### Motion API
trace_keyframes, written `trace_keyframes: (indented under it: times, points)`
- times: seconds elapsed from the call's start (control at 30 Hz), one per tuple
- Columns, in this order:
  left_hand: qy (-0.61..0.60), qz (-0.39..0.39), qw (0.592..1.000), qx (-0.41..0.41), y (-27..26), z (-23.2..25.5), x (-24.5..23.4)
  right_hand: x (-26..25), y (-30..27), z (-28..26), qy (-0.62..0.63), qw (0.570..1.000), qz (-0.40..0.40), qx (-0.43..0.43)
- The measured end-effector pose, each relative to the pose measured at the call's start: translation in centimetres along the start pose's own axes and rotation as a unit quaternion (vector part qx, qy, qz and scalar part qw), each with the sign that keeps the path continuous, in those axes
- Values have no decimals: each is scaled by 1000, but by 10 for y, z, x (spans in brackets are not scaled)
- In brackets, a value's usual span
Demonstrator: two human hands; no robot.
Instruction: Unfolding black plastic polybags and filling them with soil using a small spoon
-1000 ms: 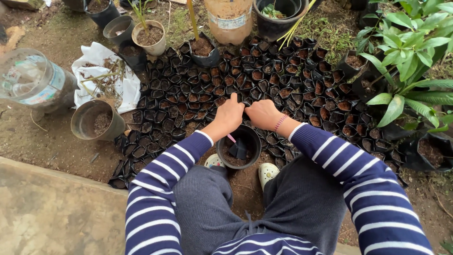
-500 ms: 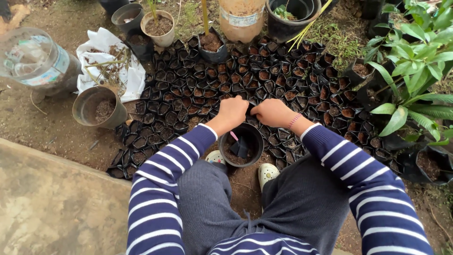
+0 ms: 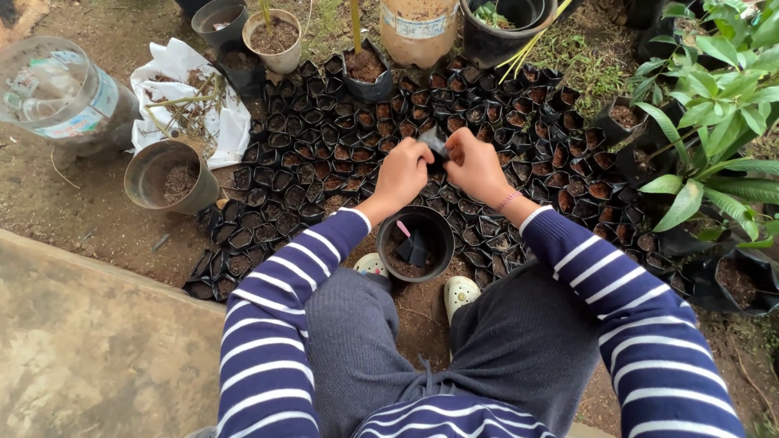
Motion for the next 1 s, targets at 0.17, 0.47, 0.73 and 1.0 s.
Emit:
trace_keyframes:
  times: [0.17, 0.47, 0.73, 1.0]
  points:
    - [-95, 105, 989, 38, -2, 13, -18, -8, 10, 14, 107, 993, 51, 18]
    - [-147, 203, 965, 79, 4, 4, -19, -4, 8, -6, 435, 897, 73, 5]
    - [-113, 194, 968, 112, 2, 17, -14, -2, 36, 38, 471, 871, 139, -2]
    - [-236, 165, 957, 21, 7, -10, -5, -6, 27, 19, 556, 823, 115, -14]
Point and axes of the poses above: each hand's wrist, its own y-axis towards the middle knuckle, its own x-axis out of the palm, z = x × y, the point moved 8 cm from there along y, towards the middle knuckle, and after that the axes turned 15 degrees about -z, right-handed, at the moved point
